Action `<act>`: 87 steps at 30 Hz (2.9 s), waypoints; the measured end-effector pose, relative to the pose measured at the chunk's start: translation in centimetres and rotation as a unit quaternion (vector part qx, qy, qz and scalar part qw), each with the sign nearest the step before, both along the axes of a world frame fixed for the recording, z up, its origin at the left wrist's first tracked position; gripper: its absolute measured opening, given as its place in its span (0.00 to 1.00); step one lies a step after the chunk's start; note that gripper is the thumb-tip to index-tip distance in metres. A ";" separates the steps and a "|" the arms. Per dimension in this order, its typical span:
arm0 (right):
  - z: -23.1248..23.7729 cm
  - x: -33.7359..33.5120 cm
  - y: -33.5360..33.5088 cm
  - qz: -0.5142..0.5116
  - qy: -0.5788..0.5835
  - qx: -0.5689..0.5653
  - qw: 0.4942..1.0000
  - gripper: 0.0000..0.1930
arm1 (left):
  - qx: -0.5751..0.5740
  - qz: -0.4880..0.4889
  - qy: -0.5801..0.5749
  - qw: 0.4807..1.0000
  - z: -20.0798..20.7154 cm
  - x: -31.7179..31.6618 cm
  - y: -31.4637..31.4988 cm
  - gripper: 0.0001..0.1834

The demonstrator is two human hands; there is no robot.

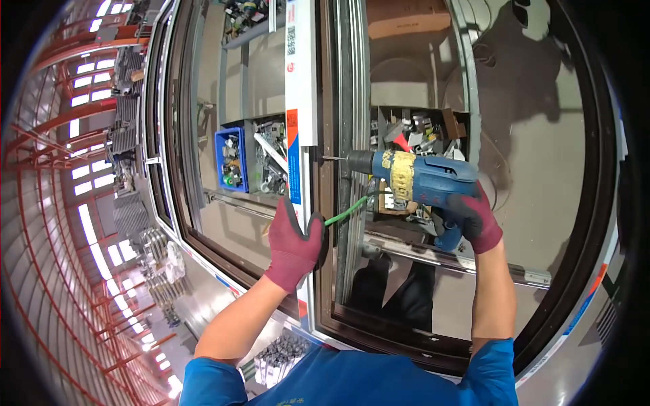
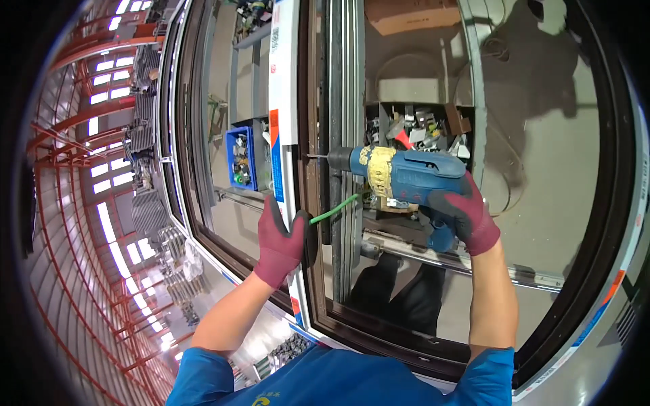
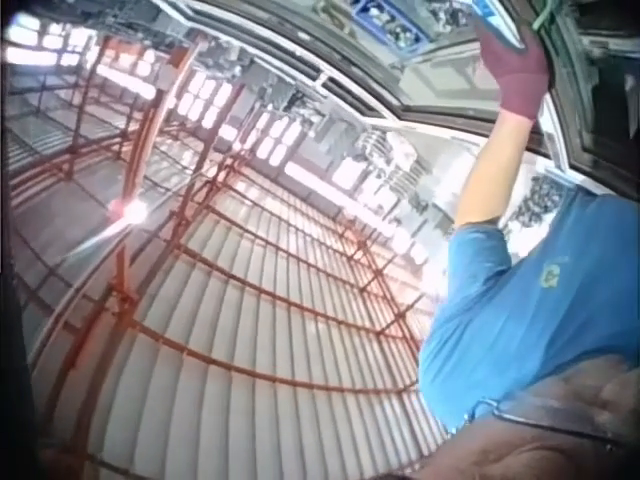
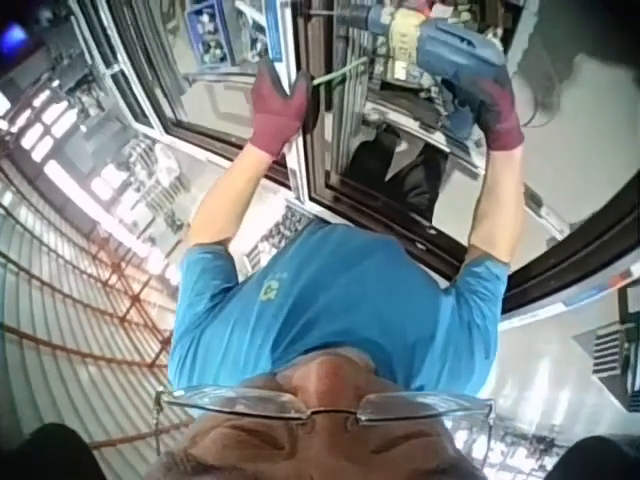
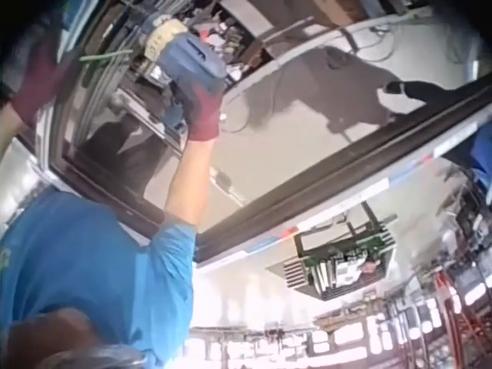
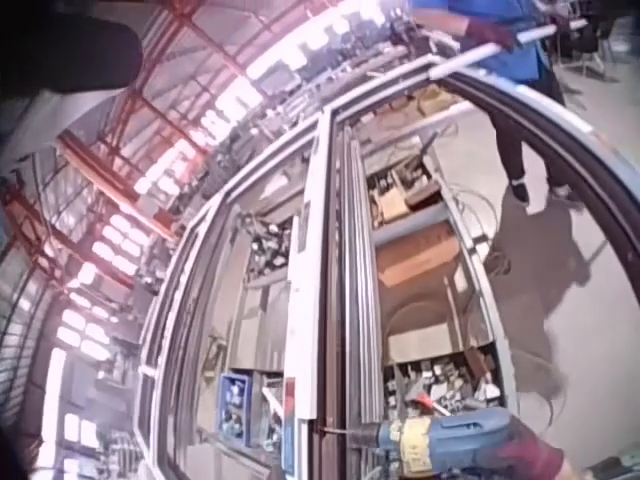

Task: Assemble aluminum window frames by joining profile sections, using an electric drill to secure them with screws, and hammering components into place.

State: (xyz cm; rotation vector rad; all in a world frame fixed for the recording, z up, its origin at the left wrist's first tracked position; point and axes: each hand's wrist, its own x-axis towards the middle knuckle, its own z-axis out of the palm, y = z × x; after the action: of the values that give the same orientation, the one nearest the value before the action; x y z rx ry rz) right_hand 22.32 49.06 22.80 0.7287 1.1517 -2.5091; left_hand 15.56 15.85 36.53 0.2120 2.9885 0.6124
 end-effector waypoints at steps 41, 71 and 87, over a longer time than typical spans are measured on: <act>2.4 -2.1 -0.7 0.041 0.053 -0.006 0.998 0.33 | -0.083 -0.011 0.045 0.995 -1.4 0.7 -1.0 0.37; 3.4 1.2 1.2 -0.030 0.068 -0.043 0.996 0.34 | -0.036 0.012 0.040 0.999 -0.8 0.4 -1.2 0.32; 3.3 -1.1 0.0 -0.003 0.089 -0.032 0.996 0.33 | -0.049 0.062 -0.045 0.996 -0.6 0.7 -1.0 0.43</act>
State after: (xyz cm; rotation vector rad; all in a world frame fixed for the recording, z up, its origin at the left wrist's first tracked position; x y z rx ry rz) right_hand 21.21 49.06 26.12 0.5014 1.1198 -2.6474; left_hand 16.27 14.85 35.94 -0.0094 2.9504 0.4719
